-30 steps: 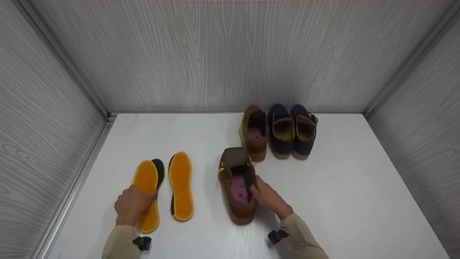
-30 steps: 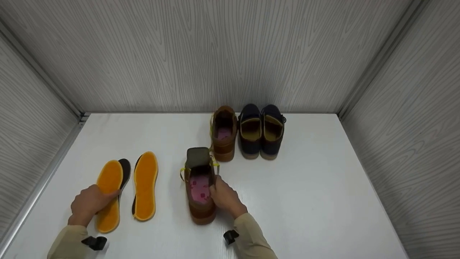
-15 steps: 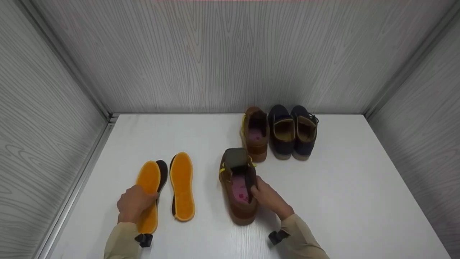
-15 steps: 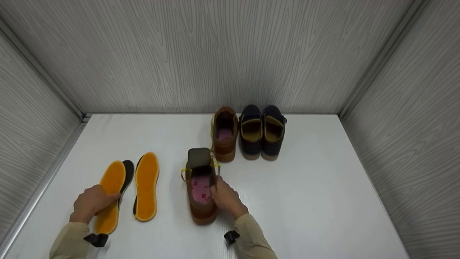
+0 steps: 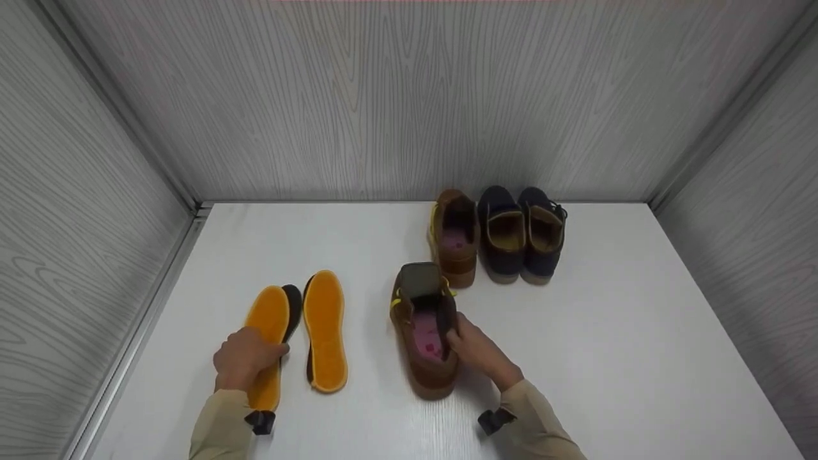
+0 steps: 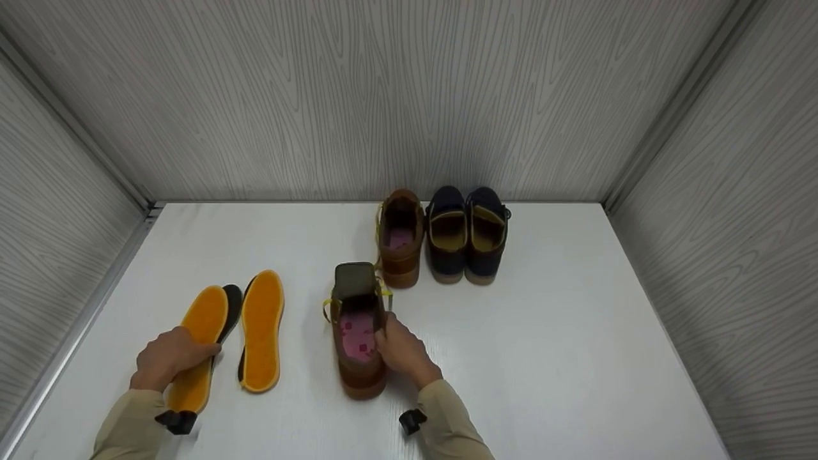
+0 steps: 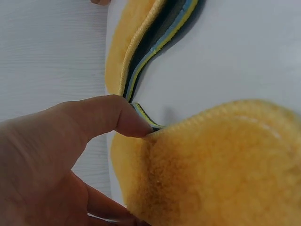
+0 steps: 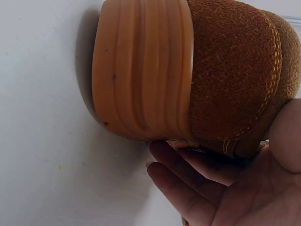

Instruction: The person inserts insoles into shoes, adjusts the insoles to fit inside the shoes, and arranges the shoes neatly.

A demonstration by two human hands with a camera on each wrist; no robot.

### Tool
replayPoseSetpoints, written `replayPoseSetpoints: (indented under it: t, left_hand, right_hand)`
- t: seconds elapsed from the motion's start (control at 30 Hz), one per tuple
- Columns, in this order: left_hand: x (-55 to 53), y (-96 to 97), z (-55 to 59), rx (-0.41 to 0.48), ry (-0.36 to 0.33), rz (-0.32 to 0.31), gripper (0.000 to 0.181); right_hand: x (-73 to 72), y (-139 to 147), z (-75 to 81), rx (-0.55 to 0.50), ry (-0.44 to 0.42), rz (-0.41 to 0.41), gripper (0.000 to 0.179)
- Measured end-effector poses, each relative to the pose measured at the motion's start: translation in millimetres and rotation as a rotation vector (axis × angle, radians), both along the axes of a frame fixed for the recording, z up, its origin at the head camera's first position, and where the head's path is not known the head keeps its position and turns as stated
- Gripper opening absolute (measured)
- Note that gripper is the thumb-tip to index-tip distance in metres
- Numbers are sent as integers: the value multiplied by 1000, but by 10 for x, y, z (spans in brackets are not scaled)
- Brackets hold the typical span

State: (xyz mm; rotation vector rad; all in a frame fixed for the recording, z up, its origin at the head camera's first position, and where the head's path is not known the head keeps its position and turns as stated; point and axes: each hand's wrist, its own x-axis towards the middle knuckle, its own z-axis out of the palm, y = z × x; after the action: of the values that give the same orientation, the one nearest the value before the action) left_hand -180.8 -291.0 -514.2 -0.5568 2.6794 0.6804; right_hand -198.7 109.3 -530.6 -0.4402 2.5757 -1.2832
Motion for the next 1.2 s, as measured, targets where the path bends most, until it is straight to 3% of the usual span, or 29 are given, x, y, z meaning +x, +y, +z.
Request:
replayPoseSetpoints:
  t: [0.5, 0.73, 0.93, 1.2]
  left_hand:
    - [107, -34, 95, 69, 75, 20, 43]
    - [152, 11, 151, 78, 159, 34, 36]
    - [205, 102, 285, 80, 159, 9, 34]
    - [293, 360, 448, 97, 247, -100, 33]
  right_hand:
    - [4, 5, -8, 7, 19, -2, 32]
    - [6, -1, 11, -2, -27, -26, 31]
    - [10, -10, 13, 11, -45, -33, 31]
    - [8, -27, 5, 29, -38, -41, 33]
